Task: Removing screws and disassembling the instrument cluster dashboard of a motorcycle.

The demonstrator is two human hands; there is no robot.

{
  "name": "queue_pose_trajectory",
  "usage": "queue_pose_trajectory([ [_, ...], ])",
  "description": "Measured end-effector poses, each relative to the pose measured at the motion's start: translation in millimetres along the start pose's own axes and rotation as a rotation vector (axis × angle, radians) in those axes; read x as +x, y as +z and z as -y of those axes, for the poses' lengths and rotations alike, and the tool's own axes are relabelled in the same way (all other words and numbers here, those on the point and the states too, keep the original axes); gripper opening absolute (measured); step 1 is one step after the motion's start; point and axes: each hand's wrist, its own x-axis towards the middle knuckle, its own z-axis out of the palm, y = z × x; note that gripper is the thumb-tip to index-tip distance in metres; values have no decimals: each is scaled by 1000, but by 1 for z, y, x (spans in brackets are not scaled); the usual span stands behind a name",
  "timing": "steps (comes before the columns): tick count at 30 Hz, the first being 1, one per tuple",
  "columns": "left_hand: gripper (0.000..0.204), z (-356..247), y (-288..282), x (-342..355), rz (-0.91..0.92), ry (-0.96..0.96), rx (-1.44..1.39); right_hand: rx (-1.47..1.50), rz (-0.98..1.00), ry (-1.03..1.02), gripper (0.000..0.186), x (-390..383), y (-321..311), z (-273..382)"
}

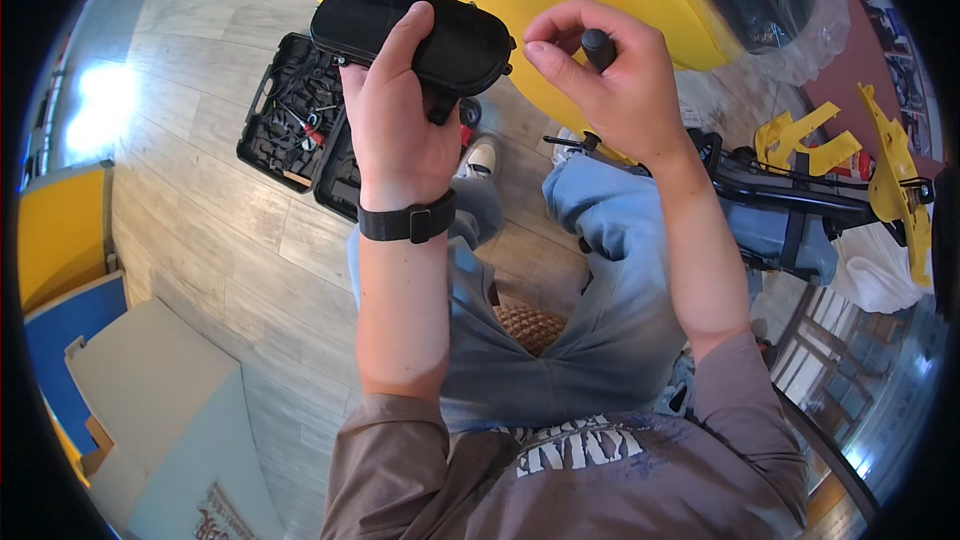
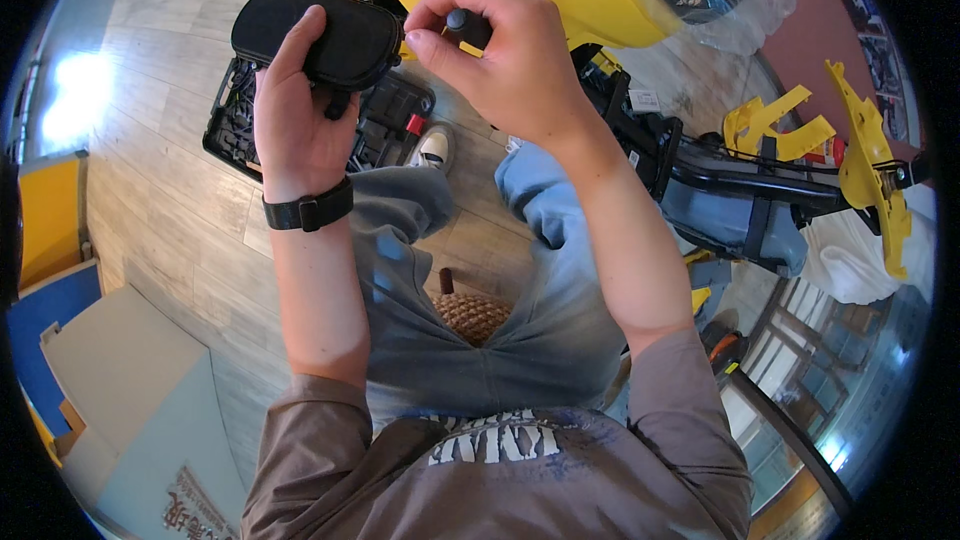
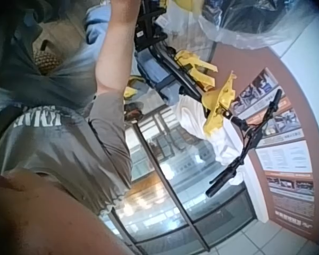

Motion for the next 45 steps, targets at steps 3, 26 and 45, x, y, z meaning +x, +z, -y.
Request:
queue_pose_trajectory([
  [3, 22, 0, -1, 2, 43, 5, -26, -8, 40, 0, 10, -1, -1, 1],
  [26, 27, -5, 0, -3, 162, 56, -60, -228, -45, -321, 16, -3, 7, 7],
  [45, 24, -5, 0, -3, 147, 68, -111, -102, -8, -95, 15, -8, 13, 12],
])
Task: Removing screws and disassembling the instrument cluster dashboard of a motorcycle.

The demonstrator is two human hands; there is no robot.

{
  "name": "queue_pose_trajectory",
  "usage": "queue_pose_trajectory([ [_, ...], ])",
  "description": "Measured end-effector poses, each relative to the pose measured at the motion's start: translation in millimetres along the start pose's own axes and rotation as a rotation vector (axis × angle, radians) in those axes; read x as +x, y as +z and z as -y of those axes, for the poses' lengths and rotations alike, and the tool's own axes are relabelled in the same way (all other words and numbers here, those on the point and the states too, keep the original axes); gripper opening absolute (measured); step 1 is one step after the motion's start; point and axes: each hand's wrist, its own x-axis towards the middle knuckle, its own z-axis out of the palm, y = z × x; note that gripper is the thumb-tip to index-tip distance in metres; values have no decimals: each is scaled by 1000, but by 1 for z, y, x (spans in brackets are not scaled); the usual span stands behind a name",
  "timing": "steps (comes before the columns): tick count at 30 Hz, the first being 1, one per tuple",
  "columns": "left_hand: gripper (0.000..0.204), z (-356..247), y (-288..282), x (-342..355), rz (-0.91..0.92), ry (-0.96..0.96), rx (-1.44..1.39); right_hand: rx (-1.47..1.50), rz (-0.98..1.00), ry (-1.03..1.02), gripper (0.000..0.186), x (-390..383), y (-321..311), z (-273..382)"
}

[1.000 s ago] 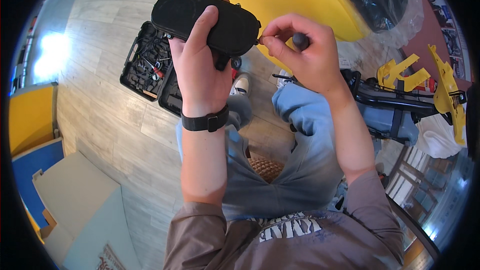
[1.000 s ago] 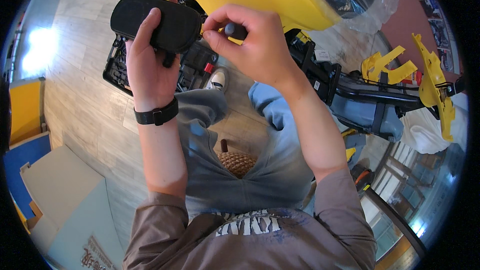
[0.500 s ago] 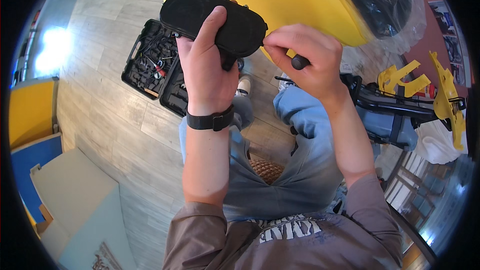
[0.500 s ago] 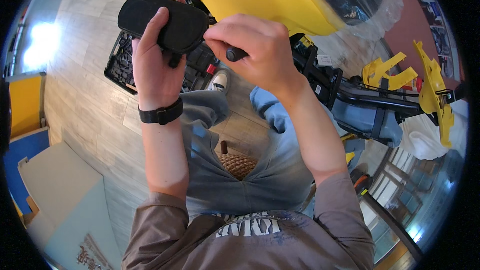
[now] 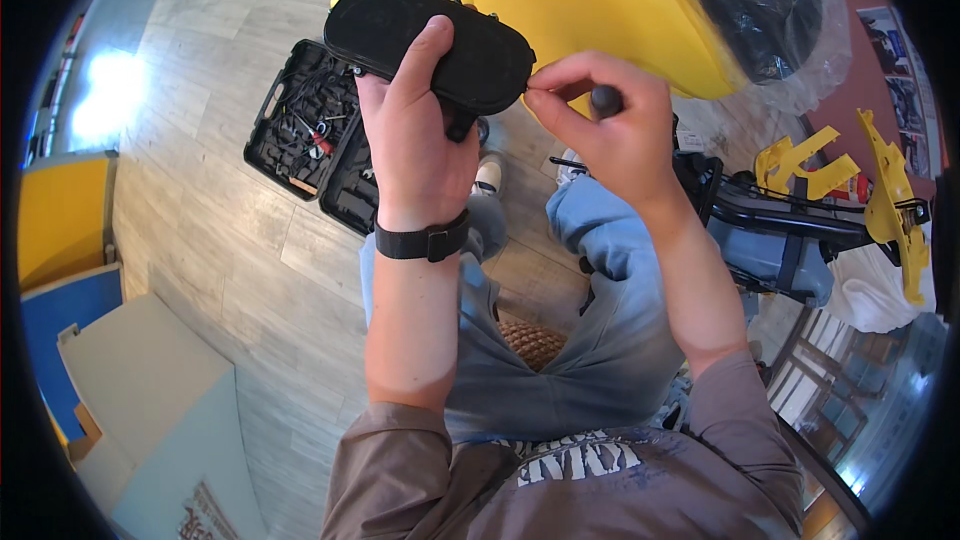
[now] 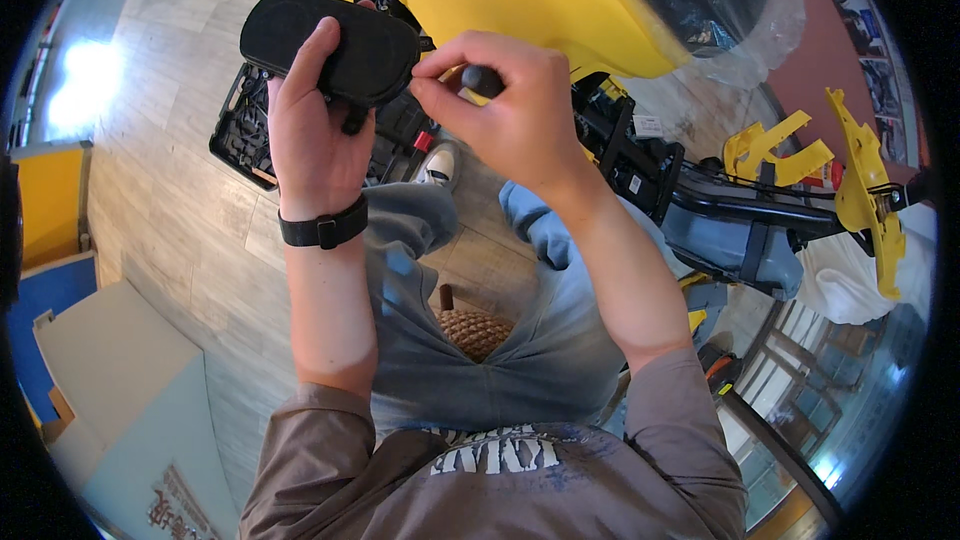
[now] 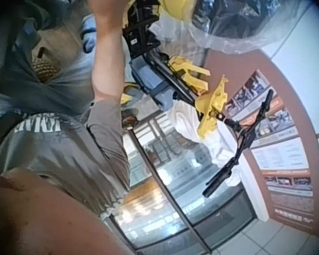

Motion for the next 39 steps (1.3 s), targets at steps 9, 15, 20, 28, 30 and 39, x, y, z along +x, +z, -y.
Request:
queue_pose_trajectory([
  [9, 25, 1, 4, -2, -15, 18, 31, 744, 55, 787, 17, 6, -3, 7],
  [15, 23, 4, 2, -1, -47, 21, 58, 693, 5, 798, 15, 3, 2, 4],
  [20, 24, 3, 0, 0, -77, 19, 51, 425, 16, 544, 14, 0, 7, 6],
  [28, 25, 1, 0, 0, -109, 2, 22, 590, -1, 600, 19, 0, 12, 2],
  [30, 25, 1, 0, 1, -110, 5, 19, 628, 9, 643, 20, 0, 11, 2],
  [39, 27, 10, 2, -6, -42, 26, 92, 691, 149, 811, 35, 7, 10, 14],
])
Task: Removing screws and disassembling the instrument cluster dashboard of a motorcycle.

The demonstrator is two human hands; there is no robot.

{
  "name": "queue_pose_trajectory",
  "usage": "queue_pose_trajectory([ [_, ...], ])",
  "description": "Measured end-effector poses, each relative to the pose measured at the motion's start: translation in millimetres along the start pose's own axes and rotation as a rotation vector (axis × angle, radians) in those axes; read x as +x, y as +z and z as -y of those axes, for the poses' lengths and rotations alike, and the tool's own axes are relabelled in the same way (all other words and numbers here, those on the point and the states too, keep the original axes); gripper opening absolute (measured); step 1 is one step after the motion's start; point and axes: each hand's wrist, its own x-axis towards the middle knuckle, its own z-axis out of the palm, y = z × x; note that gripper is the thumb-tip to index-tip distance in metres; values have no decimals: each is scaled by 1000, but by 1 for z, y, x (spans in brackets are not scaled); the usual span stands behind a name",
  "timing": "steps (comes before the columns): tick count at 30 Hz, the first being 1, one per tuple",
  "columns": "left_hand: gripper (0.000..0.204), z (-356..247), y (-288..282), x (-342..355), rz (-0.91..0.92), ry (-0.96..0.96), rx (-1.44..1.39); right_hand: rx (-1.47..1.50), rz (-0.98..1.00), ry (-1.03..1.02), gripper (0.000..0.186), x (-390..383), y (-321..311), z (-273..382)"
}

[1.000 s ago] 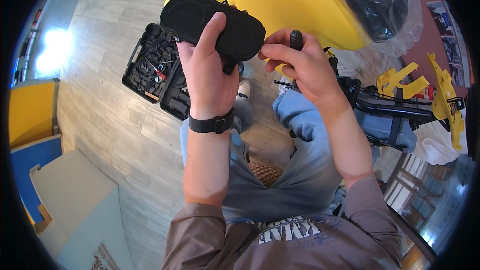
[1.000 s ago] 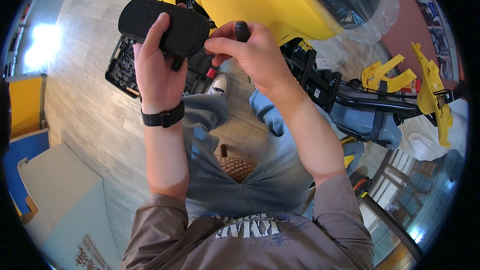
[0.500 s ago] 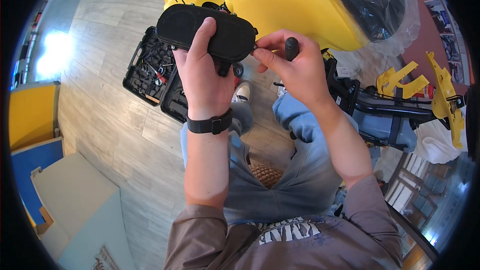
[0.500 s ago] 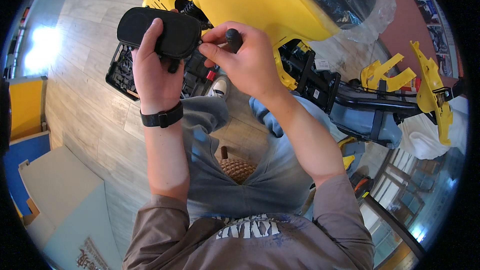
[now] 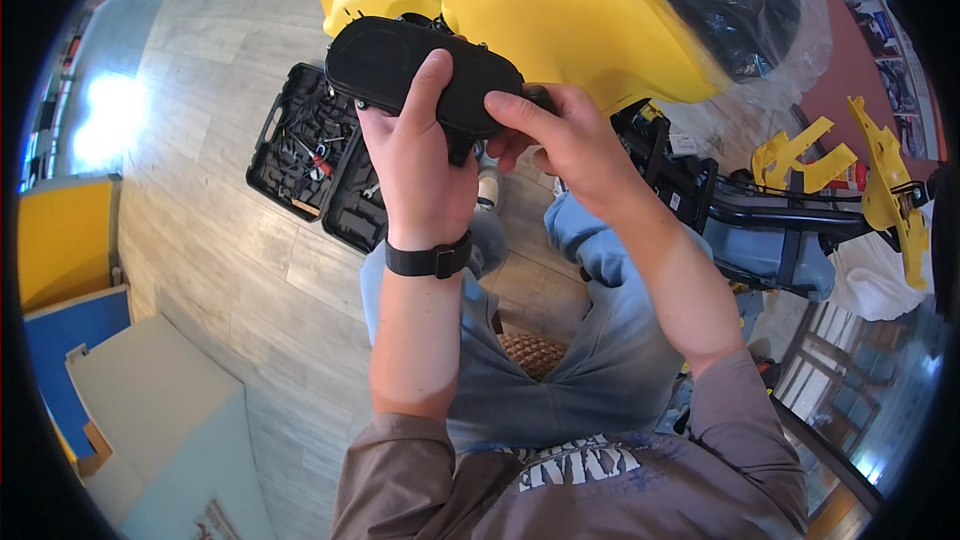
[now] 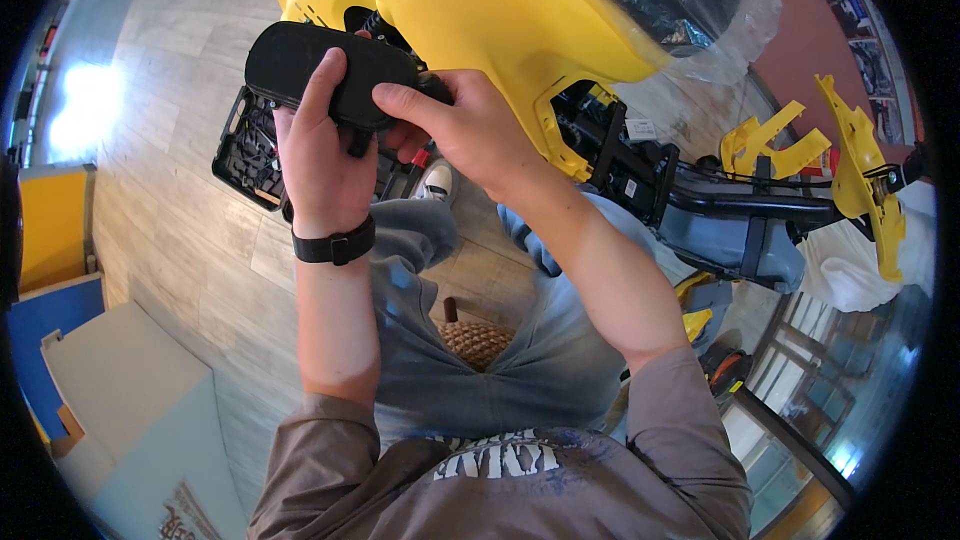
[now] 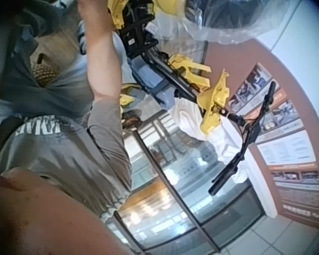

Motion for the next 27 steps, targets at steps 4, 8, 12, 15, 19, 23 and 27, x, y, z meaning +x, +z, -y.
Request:
queue_pose_trajectory([
  [4, 29, 3, -2, 1, 27, -10, -28, 92, 5, 75, 30, 2, -2, -3],
  [8, 29, 4, 1, 0, -22, -12, -31, 147, -17, 58, 28, 0, 1, -6],
  [12, 29, 4, 3, 1, -24, -10, -32, 149, -24, 64, 29, -1, 0, -3],
  [15, 28, 2, 4, 1, -9, -17, -20, 165, 6, 62, 29, -1, -1, -2],
  [19, 31, -2, 3, 0, 27, -61, 1, 168, -11, 16, 28, -2, 1, 2],
  [23, 46, 0, 5, -1, -20, -145, -44, 154, -27, 38, 28, -4, -3, 4],
  [27, 32, 4, 0, 2, 13, -134, -154, 123, -23, 43, 27, -4, -3, 4],
])
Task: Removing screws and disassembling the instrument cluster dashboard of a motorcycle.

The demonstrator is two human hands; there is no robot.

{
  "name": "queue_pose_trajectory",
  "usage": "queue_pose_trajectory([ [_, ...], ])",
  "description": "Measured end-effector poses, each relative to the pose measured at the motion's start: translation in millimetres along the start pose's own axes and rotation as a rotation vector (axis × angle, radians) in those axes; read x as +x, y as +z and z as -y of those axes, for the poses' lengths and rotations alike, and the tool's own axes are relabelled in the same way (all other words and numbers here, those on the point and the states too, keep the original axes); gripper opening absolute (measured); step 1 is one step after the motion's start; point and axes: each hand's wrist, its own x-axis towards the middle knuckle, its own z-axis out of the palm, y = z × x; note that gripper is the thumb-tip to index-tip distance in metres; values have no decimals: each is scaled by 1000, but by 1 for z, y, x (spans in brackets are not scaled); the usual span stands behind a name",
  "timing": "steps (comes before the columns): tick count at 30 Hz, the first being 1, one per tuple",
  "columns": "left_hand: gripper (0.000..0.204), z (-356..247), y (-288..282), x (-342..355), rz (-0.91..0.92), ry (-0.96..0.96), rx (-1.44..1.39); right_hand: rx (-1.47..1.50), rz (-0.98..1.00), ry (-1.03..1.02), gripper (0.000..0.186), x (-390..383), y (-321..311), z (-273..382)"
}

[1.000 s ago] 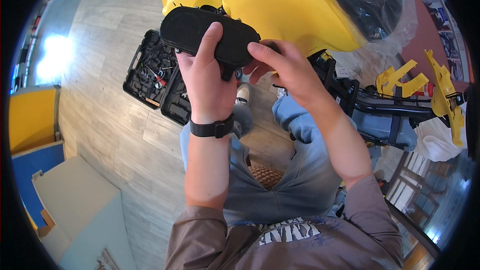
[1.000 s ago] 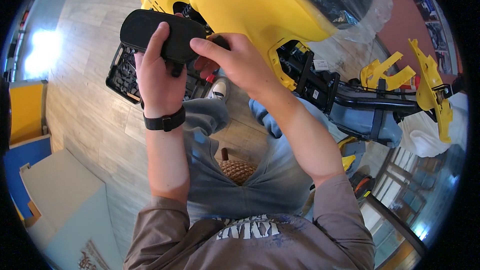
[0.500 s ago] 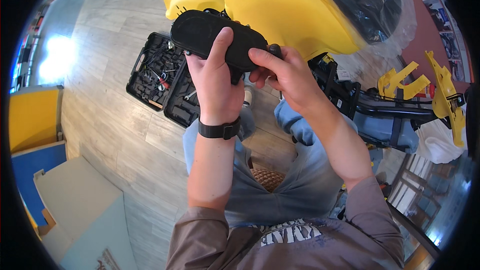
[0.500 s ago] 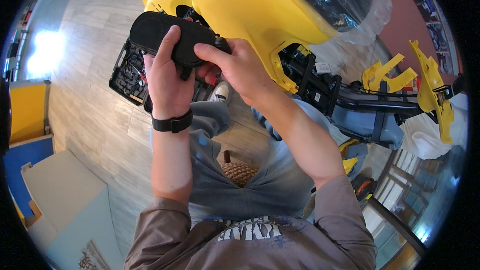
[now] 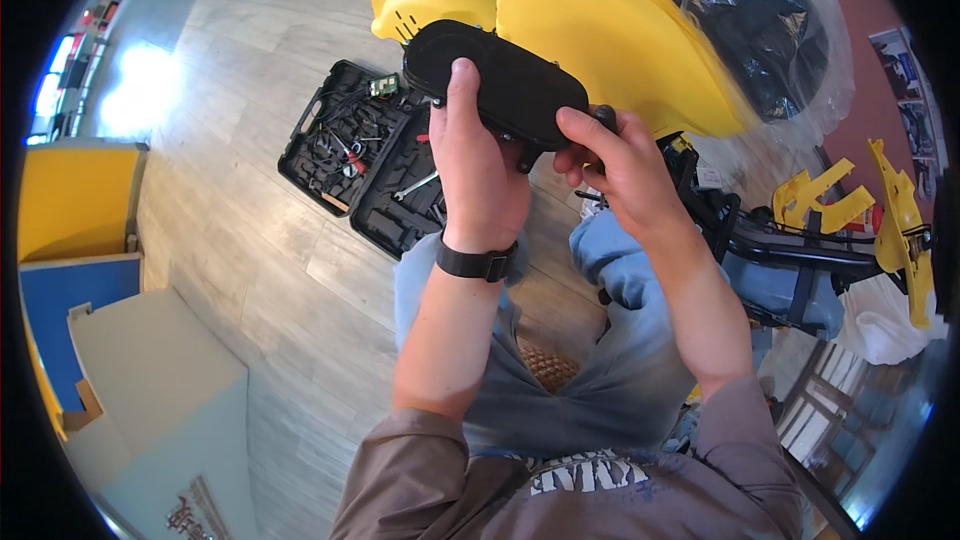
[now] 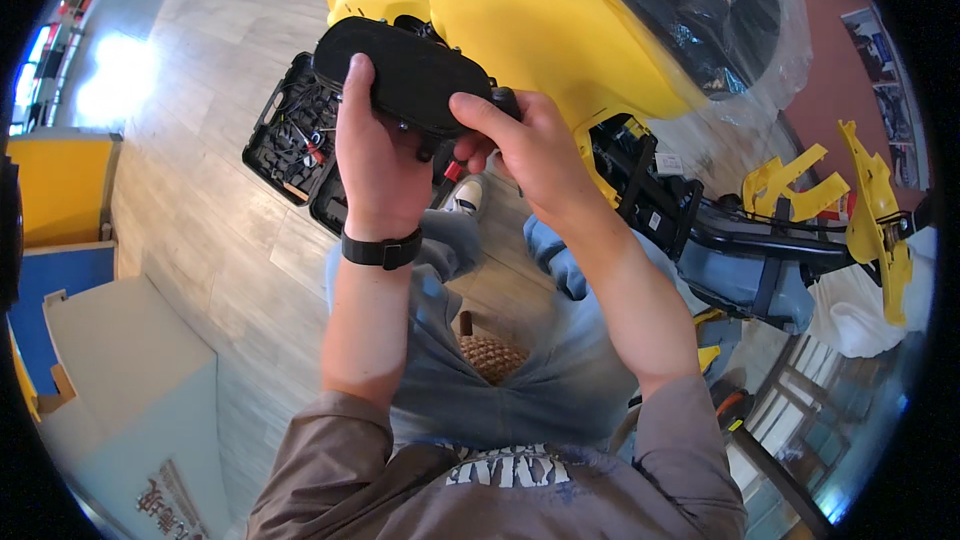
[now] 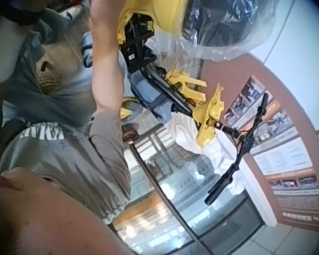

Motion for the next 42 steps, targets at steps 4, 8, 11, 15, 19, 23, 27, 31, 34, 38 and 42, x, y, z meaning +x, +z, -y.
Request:
queue_pose_trajectory([
  [4, 30, -1, -1, 0, -21, -5, -4, -4, -9, 14, 24, 2, -1, -3],
  [8, 30, 1, -3, 1, -46, 19, -15, 4, -14, 21, 24, 1, 2, -4],
  [11, 29, 1, 1, 0, -51, 54, -9, -5, -38, -9, 24, 0, 5, -3],
  [15, 37, -2, 5, -3, -111, 100, 97, -86, -7, 21, 27, 2, -3, 0],
  [19, 37, -5, -1, -5, -95, 183, 189, -76, 51, 78, 33, 2, -7, 6],
  [23, 37, -9, 4, 0, -158, 131, 87, -110, 46, -26, 33, 4, -15, 3],
  [27, 36, -11, 2, 1, -131, 142, 79, -190, 34, -55, 29, 5, -13, 1],
  [31, 37, -12, 3, -1, -131, 131, 87, -216, 37, -118, 22, 5, -9, -1],
  [34, 37, -12, 3, 0, -171, 125, 83, -266, 25, -150, 20, 5, -10, -2],
  [38, 37, -11, -1, 1, -110, 172, 85, -668, -191, -531, 15, 3, -1, -12],
  [42, 36, -11, -1, 1, -135, 191, 82, -842, -245, -858, 12, 6, 0, -14],
])
